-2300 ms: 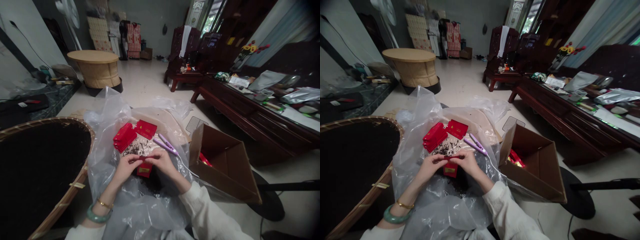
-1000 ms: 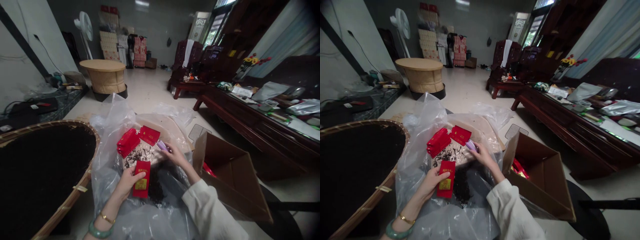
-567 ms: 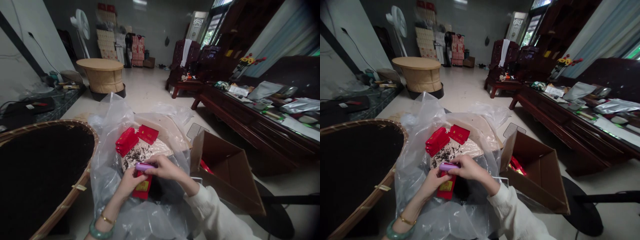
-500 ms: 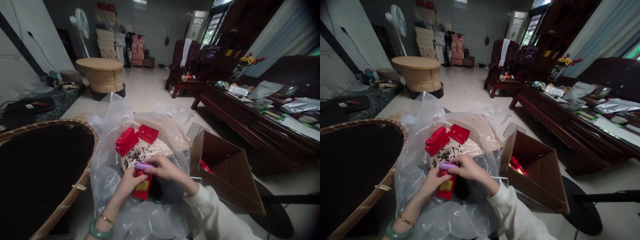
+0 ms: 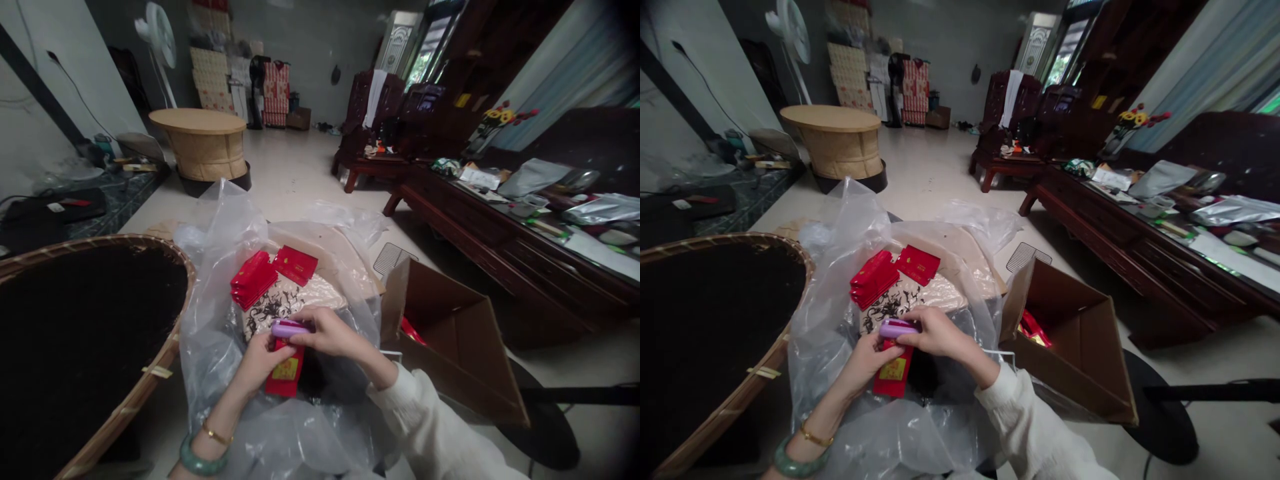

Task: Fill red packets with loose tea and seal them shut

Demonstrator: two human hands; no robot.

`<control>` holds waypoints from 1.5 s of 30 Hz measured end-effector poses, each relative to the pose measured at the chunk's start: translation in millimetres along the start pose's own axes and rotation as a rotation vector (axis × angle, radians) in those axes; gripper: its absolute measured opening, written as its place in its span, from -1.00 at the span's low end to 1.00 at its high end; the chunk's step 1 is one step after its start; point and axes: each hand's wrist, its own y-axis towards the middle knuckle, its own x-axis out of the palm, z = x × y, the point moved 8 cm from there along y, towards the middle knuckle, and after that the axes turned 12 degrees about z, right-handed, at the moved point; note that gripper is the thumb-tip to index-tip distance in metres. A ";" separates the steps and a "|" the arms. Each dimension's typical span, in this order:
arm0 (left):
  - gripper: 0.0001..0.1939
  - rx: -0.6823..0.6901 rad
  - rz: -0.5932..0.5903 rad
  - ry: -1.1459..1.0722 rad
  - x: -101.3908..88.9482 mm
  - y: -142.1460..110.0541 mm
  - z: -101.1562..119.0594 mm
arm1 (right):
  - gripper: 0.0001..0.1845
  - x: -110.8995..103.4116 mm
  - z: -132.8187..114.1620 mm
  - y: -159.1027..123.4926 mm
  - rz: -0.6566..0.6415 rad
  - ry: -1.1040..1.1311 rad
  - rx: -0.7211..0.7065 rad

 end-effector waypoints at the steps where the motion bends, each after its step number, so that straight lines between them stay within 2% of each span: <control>1: -0.53 0.002 -0.004 -0.002 0.8 -0.5 0.9 | -0.66 -1.5 0.5 0.4 0.008 -0.010 0.008; 10: -0.47 -0.046 0.008 0.005 0.6 -1.8 -1.6 | -0.74 -2.1 0.7 -0.7 0.049 0.018 -0.030; 14: -0.36 0.079 0.082 -0.064 -7.8 4.4 21.6 | -0.71 1.5 2.7 -0.8 0.025 0.044 -0.049; 20: -0.55 0.191 0.146 0.075 -10.3 12.2 39.9 | -0.74 1.4 5.7 0.6 0.015 0.061 -0.034; 45: -0.60 0.241 0.185 0.118 -9.4 12.1 36.7 | -0.76 6.3 13.2 1.8 0.026 0.051 -0.037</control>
